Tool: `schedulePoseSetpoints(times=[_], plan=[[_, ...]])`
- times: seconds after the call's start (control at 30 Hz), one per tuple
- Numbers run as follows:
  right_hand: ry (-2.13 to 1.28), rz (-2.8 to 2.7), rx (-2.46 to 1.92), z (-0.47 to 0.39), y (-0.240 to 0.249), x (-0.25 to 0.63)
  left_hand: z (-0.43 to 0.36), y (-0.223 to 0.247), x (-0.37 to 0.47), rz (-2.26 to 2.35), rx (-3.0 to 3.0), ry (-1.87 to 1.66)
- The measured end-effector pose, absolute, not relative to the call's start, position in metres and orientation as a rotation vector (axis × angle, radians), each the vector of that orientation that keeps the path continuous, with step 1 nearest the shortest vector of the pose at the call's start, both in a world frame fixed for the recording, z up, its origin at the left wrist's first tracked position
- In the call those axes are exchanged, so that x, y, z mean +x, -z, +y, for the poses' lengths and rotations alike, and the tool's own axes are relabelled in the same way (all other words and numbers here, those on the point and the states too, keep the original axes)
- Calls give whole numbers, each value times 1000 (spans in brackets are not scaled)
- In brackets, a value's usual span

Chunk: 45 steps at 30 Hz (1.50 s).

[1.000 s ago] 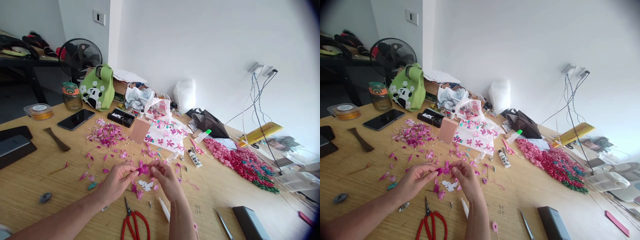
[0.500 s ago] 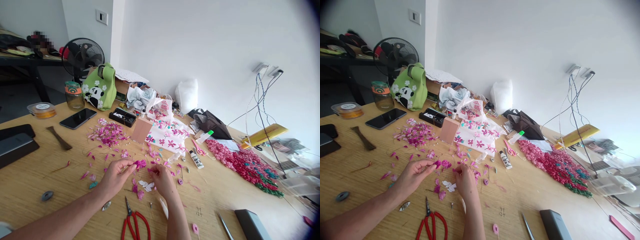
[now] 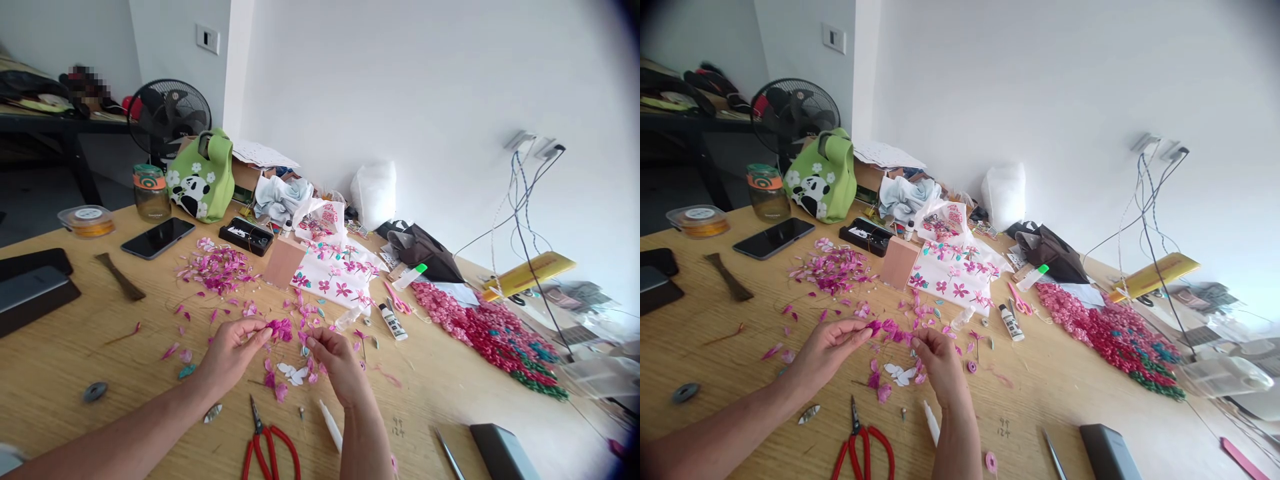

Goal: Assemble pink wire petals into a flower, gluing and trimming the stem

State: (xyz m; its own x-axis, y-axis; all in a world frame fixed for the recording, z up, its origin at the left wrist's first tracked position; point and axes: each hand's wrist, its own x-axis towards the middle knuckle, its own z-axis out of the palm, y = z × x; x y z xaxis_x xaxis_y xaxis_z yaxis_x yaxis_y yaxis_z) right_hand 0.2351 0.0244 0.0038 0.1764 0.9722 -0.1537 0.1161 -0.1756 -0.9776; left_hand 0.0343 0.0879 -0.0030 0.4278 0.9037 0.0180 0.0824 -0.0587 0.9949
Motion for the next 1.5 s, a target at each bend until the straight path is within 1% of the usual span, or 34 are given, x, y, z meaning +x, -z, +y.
schedulePoseSetpoints(times=[0.17,0.33,0.6,1.0,1.23,1.5], plan=[[-1056,-1073,-1540,26,0,237,88,4,34,915,1461,-884],[-972,-1155,-1681,26,3,240,89,2,34,945,1387,-934],[-1210,-1275,-1596,22,-3,237,90,2,36,954,1353,-943],[-1360,-1218,-1385,20,-9,230,88,-2,41,921,1364,-832],[-1306,-1224,-1379,25,-9,218,85,-3,43,914,1352,-708],[-1263,-1196,-1398,27,-7,215,84,-1,43,889,1422,-693]])
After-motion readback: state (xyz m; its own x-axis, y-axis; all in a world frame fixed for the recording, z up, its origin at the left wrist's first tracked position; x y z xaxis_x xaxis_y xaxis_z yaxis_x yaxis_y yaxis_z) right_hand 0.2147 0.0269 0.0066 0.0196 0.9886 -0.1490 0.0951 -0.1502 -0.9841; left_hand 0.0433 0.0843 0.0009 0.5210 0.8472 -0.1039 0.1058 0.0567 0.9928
